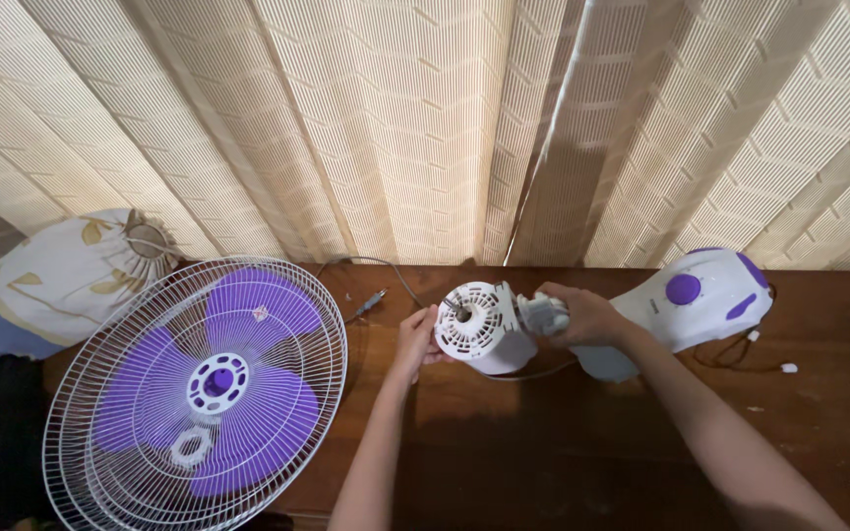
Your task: The person assembles an electric fan by attaching the front grille to the motor housing, then mounting the purple fan blade onto the motor shaft and securing it with a nut. The person then attaches the rear grille to complete the assembly.
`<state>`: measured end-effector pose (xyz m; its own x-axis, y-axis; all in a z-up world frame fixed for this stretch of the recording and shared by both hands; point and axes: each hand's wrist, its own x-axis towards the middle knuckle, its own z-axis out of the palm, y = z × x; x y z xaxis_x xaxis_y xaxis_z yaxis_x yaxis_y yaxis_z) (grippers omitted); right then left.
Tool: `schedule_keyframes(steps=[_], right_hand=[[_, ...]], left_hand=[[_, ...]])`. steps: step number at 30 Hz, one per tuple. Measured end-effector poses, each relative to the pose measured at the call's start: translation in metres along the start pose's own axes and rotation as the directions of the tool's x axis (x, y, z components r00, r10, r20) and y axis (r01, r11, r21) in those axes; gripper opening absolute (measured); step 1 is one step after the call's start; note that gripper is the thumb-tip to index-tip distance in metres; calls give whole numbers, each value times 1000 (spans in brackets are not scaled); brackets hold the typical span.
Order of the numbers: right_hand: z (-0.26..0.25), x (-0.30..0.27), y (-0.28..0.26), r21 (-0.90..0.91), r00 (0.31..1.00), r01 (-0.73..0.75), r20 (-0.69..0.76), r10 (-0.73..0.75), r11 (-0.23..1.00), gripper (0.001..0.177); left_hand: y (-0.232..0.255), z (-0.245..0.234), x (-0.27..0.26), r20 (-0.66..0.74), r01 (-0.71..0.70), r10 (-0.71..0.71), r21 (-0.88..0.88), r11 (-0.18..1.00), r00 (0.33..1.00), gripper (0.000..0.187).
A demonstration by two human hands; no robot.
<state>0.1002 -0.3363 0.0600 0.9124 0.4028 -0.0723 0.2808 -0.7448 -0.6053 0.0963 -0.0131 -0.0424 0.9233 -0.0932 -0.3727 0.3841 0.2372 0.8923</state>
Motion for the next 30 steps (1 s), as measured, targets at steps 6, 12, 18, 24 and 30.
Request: schedule_keyframes(steps=[6,12,18,24,30], right_hand=[[5,-17,-13,-37,997,-28,-71,26,999,65],[5,-31,-26,-24,994,-69,-91,66,997,68],[5,-27,-26,-69,990,-71,-127,62,995,69],[9,-25,-17,-83,987,-98,-132,87,992,70],[13,-24,-12,-68,985,-91,-151,80,994,71]], left_hand=[[-7,19,-28,-222,-601,658,276,750,719,30],[30,42,-93,-114,-702,747,274,657,655,30],[43,56,-99,-173,-697,744,266,666,645,28],[35,59,-80,-252,-678,744,307,668,619,18],[46,56,-84,-177,-722,747,191,665,641,37]])
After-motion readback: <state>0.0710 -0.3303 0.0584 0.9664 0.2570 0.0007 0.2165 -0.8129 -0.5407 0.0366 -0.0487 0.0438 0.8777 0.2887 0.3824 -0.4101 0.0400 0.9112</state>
